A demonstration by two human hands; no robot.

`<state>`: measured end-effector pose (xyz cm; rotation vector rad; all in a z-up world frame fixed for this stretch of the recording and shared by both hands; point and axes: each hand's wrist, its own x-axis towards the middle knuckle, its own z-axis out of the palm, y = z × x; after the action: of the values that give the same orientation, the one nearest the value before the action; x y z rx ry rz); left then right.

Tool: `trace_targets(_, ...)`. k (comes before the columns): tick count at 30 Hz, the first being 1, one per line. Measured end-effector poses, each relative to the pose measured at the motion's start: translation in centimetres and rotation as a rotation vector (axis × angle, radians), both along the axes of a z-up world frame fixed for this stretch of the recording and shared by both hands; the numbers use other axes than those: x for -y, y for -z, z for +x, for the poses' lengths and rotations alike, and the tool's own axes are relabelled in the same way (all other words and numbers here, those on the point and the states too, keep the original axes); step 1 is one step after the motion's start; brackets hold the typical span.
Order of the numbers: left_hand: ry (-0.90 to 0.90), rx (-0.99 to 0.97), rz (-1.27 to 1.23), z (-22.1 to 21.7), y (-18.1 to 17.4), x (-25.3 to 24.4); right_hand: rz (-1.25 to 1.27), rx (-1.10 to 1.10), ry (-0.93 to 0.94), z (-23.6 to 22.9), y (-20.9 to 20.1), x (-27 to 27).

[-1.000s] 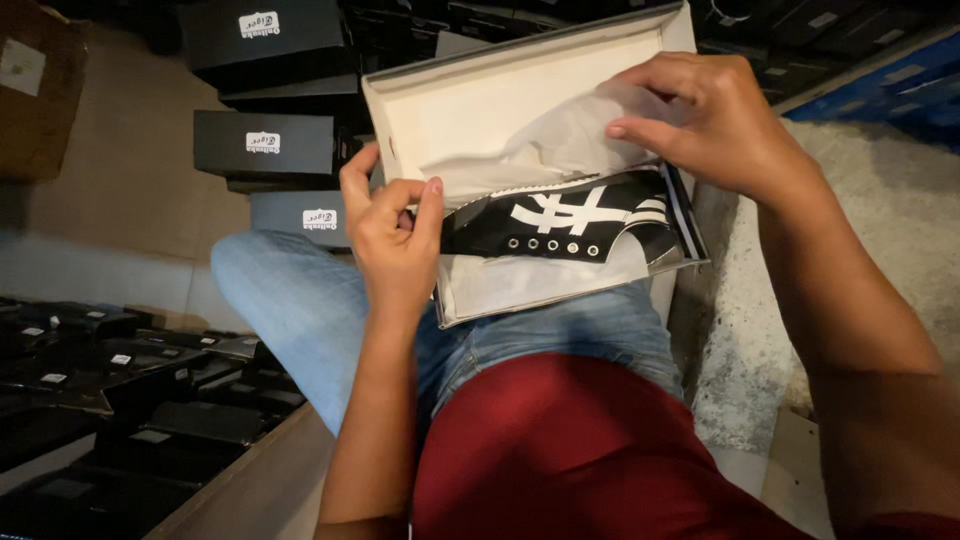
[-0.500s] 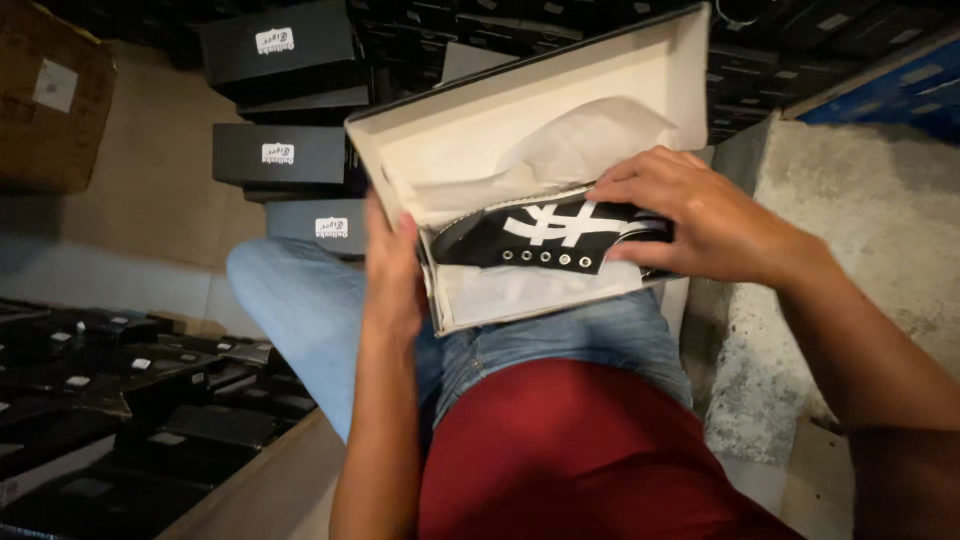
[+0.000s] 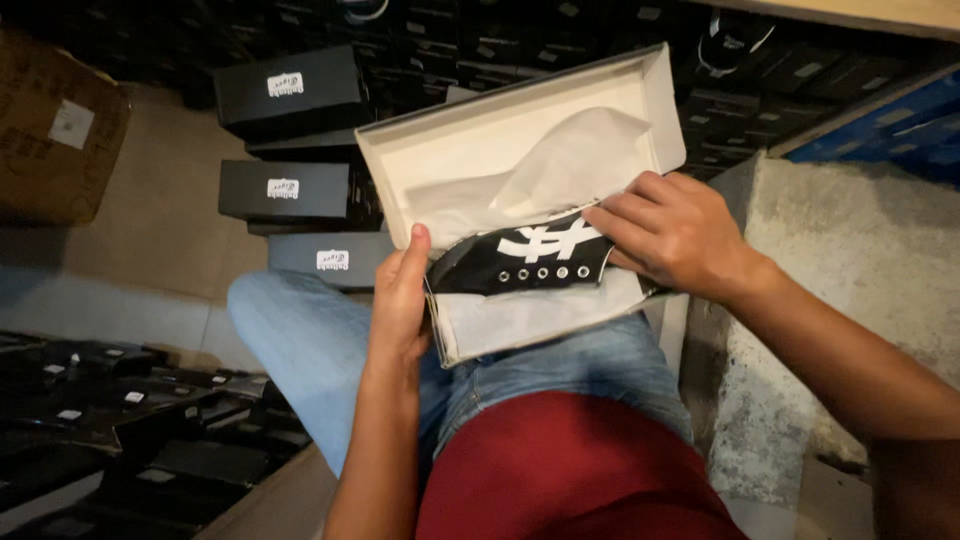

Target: The person wipes a white sneaker with a yellow cloth, then places it into a shoebox with tissue paper. They close the box and move it to a shelf. They then open another box, remove a black sneaker, and place it on the floor.

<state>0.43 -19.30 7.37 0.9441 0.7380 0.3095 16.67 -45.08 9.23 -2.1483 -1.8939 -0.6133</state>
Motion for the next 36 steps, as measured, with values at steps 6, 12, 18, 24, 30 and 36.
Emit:
trace_targets(6, -0.107, 0.059, 0.052, 0.2, 2.8, -0.4, 0.177, -0.003, 0.052, 0.4, 1.0, -0.1)
trace_targets(12, -0.179, 0.039, 0.052, 0.1, 2.1, -0.6, 0.189, -0.249, 0.144, -2.1, -2.5, 0.6)
trace_targets(18, -0.254, 0.09, 0.149, 1.3, 5.8, -3.0, 0.181, -0.499, 0.256, -4.9, -4.0, 1.5)
trace_targets(24, -0.191, 0.038, 0.566, 1.6, -0.7, -1.0, -0.172, -0.431, 0.539, -3.8, 0.7, 1.5)
trace_targets(30, -0.131, -0.075, 0.566, 2.8, 2.1, -2.6, -0.214, -0.544, 0.54, -1.4, -0.9, 0.3)
trace_targets(36, -0.101, 0.069, 0.215, 5.4, 1.9, -4.5, -0.492, -0.713, 0.455, 2.0, -3.4, -2.9)
